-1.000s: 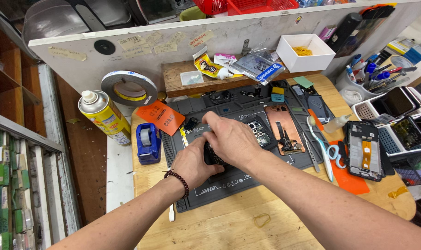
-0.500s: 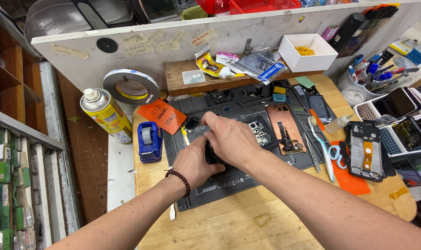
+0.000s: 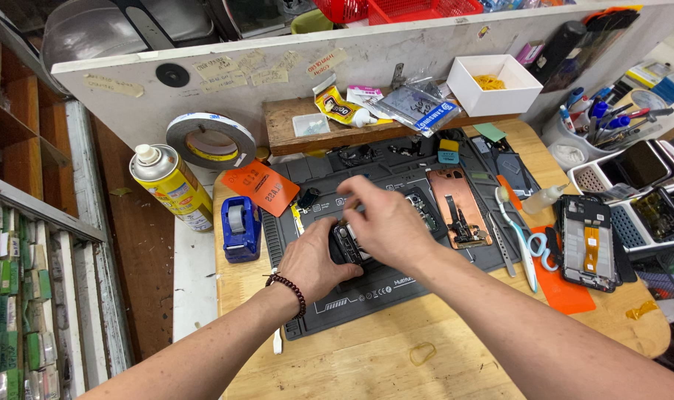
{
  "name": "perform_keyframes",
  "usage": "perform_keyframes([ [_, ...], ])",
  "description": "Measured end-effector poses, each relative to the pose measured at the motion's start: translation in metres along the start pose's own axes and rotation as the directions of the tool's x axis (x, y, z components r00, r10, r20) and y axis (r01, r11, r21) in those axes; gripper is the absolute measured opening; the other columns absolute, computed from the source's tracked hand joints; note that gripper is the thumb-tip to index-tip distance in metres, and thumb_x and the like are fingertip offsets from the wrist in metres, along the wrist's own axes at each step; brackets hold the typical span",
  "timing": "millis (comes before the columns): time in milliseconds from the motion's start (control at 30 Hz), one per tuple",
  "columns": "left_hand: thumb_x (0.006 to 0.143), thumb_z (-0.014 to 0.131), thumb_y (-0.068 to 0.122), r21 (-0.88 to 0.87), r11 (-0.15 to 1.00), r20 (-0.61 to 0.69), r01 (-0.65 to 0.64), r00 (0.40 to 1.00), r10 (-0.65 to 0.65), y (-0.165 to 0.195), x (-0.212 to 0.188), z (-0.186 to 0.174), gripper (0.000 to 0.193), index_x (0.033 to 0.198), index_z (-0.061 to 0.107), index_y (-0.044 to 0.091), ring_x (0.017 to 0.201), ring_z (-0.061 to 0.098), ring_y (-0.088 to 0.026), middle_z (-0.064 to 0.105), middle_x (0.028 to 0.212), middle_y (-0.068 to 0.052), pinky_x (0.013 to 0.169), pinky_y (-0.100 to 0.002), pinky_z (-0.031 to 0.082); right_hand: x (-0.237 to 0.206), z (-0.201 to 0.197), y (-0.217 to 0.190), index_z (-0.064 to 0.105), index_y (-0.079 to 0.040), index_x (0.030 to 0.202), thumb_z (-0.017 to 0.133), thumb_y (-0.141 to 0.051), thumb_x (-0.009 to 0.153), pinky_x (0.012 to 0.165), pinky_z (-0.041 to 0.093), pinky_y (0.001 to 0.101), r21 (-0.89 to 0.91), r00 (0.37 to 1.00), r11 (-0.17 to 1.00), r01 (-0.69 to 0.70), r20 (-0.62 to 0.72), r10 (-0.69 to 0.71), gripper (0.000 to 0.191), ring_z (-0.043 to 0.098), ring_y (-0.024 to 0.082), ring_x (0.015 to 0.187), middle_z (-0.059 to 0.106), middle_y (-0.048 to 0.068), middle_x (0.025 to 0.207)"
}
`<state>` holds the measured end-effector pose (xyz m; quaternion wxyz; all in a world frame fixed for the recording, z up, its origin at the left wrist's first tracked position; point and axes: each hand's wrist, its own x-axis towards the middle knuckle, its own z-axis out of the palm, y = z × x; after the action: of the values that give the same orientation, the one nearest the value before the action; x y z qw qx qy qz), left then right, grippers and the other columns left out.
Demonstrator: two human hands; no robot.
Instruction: The person disassembles a smartphone by removing screws and detaching internal components. They then reassemble the device by reconnecting ribbon cables, repositioning the motherboard, and securing screws with a screwdriver.
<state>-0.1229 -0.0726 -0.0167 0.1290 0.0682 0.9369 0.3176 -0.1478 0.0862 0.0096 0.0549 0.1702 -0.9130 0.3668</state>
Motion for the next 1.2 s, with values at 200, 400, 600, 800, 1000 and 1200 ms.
perform_keyframes([
  [200,0.059,0.096,0.048,0.021,0.983,-0.019,-0.183,0.983,0.184,-0.018,0.0,0.006,0.111,0.146,0.045,0.003,0.126,0.057,-0.04,0.056,0.14,-0.023,0.099,-0.045,0.046,-0.02,-0.016,0.035,0.061,-0.005,0.118,0.068,-0.011,0.091,0.054,0.056,0.0301,0.603,0.865,0.694,-0.393,-0.014,0.502,0.029,0.068,0.012,0.064,0.071,0.005,0.088],
  [400,0.089,0.07,0.027,-0.05,0.995,-0.206,-0.083,0.976,0.071,-0.025,0.06,0.008,0.036,0.114,0.072,0.002,0.104,0.073,-0.034,0.075,0.11,-0.018,0.093,-0.043,0.057,-0.034,-0.03,0.065,0.059,-0.006,0.122,0.068,-0.01,0.091,0.06,0.058,0.0301,0.778,0.732,0.433,-0.455,0.05,0.679,0.032,0.067,0.014,0.068,0.068,0.005,0.091],
  [600,0.087,0.069,0.018,0.162,0.963,-0.124,-0.216,0.964,0.237,-0.023,0.133,0.022,0.028,0.112,0.077,0.01,0.1,0.072,-0.037,0.075,0.104,-0.02,0.094,-0.044,0.055,-0.042,-0.031,0.077,0.06,-0.007,0.119,0.068,-0.011,0.091,0.06,0.057,0.031,0.797,0.702,0.372,-0.476,0.089,0.707,0.029,0.065,0.013,0.065,0.065,0.005,0.089],
  [800,0.094,0.062,0.015,0.35,0.864,0.025,-0.362,0.926,0.377,-0.024,0.153,0.03,0.026,0.115,0.077,0.016,0.104,0.067,-0.038,0.069,0.114,-0.02,0.092,-0.047,0.054,-0.045,-0.04,0.085,0.063,-0.007,0.116,0.067,-0.013,0.093,0.06,0.057,0.0302,0.835,0.733,0.355,-0.42,0.082,0.676,0.024,0.064,0.012,0.068,0.065,0.004,0.089],
  [1000,0.091,0.066,0.016,0.394,0.853,0.003,-0.343,0.928,0.372,-0.019,0.161,0.032,0.02,0.108,0.077,0.014,0.105,0.065,-0.035,0.068,0.111,-0.014,0.093,-0.048,0.051,-0.049,-0.045,0.087,0.064,-0.008,0.114,0.067,-0.016,0.094,0.063,0.056,0.0286,0.824,0.683,0.317,-0.47,0.111,0.722,0.021,0.065,0.012,0.07,0.066,0.004,0.092],
  [1200,0.092,0.062,0.01,0.421,0.843,0.05,-0.335,0.936,0.348,-0.012,0.165,0.038,0.015,0.101,0.073,0.008,0.107,0.065,-0.035,0.067,0.115,-0.014,0.094,-0.047,0.052,-0.05,-0.046,0.085,0.065,-0.008,0.11,0.068,-0.016,0.094,0.063,0.056,0.0287,0.832,0.684,0.305,-0.463,0.117,0.72,0.019,0.064,0.012,0.069,0.065,0.004,0.092],
])
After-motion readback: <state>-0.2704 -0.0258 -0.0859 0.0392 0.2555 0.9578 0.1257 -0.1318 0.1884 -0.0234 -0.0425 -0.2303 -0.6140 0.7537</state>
